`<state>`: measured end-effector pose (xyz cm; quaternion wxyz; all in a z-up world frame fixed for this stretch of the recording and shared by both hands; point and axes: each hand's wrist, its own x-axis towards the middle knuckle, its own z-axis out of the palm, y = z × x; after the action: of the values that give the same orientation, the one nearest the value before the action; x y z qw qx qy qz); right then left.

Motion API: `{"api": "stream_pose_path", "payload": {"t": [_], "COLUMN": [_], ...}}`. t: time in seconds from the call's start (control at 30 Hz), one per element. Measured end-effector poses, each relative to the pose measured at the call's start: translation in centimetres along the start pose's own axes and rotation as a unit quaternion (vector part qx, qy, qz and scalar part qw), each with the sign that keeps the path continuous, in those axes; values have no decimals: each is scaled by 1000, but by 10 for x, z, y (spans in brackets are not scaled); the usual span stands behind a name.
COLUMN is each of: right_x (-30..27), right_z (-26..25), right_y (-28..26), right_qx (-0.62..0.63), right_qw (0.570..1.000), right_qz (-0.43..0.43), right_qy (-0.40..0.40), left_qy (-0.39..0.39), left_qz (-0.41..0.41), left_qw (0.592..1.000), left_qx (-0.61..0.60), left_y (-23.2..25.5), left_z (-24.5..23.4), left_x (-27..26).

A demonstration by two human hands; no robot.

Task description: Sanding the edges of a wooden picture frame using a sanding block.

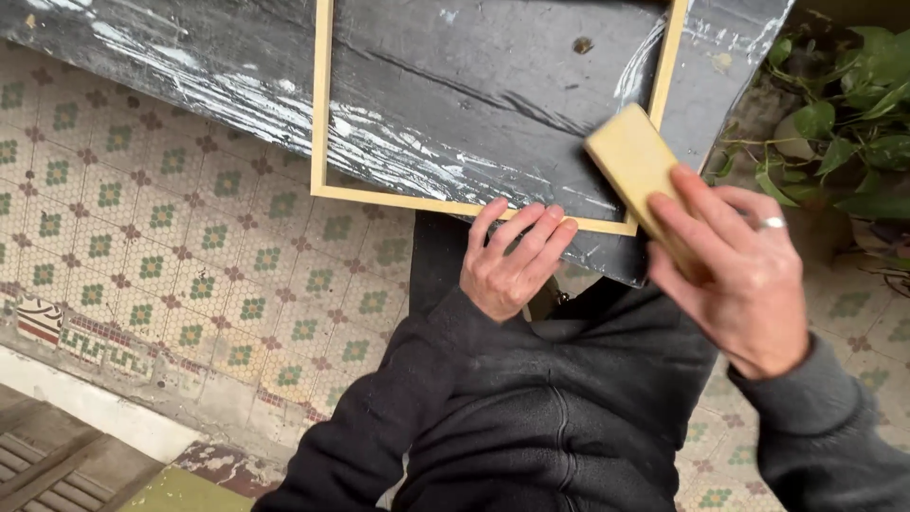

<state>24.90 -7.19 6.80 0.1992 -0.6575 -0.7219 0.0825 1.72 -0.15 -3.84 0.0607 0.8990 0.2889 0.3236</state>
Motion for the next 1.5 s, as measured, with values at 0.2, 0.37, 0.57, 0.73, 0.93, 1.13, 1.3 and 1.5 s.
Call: {"api": "stream_pose_path", "payload": {"t": [0.2,0.37,0.57,0.73,0.93,1.13,1.3,1.5], "right_x": [-8,-8,1,-8,-10,-10,-10,-13], "right_z": [-4,-1,1,-1,2,6,-4,-1], "right_y": [2,-13,-12,5,-2,-2,8,-9], "right_qx": [26,20,24,21,11,19,15,6], "right_qw": [1000,1000,1000,1000,1000,1000,1000,1000], "right_qz": [8,11,-2,-20,-2,-3,-16,-4], "right_qy": [-1,5,7,8,29,22,14,26], "left_qy": [57,52,51,69,64,32,61,41], "left_qz": [12,21,6,11,19,2,8,8], "left_qw": [998,998,999,997,997,998,997,998], "left_qx": [-15,-15,-16,-33,-35,-55,-36,-55], "left_y": [-3,-1,-3,-7,-3,-1,-5,-2], "left_z": [10,5,-1,10,7,1,11,10], "left_x": [1,-2,-3,6,3,-3,1,-1]}}
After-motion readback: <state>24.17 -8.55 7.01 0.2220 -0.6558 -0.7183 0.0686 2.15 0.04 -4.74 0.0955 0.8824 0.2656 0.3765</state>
